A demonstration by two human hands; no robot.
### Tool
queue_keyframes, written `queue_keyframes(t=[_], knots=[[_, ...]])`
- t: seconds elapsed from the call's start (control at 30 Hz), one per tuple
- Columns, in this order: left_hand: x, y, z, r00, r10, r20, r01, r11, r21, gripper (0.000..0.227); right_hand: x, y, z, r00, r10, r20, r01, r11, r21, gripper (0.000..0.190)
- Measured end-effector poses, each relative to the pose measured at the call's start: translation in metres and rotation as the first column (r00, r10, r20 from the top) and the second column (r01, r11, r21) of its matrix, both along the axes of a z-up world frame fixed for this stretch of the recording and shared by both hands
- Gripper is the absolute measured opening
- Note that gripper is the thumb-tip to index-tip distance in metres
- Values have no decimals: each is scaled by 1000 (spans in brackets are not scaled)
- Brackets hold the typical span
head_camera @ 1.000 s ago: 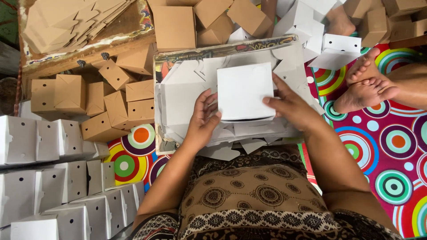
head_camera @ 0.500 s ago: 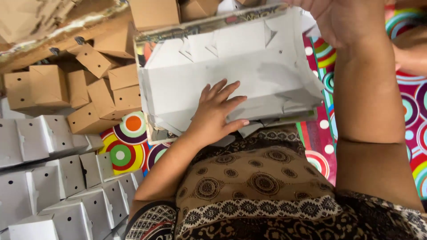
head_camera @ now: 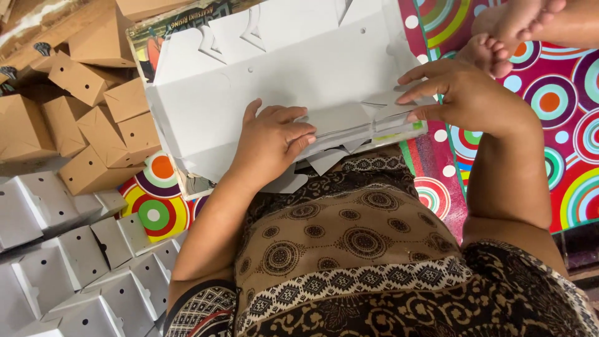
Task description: Folding small white cardboard templates into boxes at a steady pace
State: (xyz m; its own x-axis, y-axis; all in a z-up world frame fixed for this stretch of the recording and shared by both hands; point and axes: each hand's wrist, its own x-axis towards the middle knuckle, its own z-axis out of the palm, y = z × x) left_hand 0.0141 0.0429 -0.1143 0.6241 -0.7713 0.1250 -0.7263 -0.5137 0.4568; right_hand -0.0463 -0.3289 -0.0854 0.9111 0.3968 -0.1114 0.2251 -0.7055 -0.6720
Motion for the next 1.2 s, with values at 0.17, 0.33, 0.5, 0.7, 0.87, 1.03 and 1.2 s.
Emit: queue_keyframes(t=[0.17,0.33,0.5,0.7,0.87,1.03,1.2], knots=[[9,2,7,995,48,-90,-51,998,-31,21,7,-9,-5,987,-68,-144,88,986,141,35],[9,-1,7,997,30,-72,-37,995,-94,14,7,-10,-15,986,-79,-145,112,966,234,28],[19,-8,-8,954,185,-236,-202,978,-49,16,8,9,-17,970,-222,98,197,957,215,9],[33,-20,-17,930,328,-164,-339,940,-42,21,19,37,-33,883,-358,303,257,910,325,10],[27,-31,-6,940,313,-134,-322,946,-48,22,28,72,-19,705,-141,695,128,989,71,6],[24,-34,1,958,260,-122,-271,959,-79,21,27,108,-13,628,31,778,154,975,-163,14],[21,-33,19,957,203,-209,-232,964,-128,17,23,114,-17,591,38,806,143,978,-151,16]])
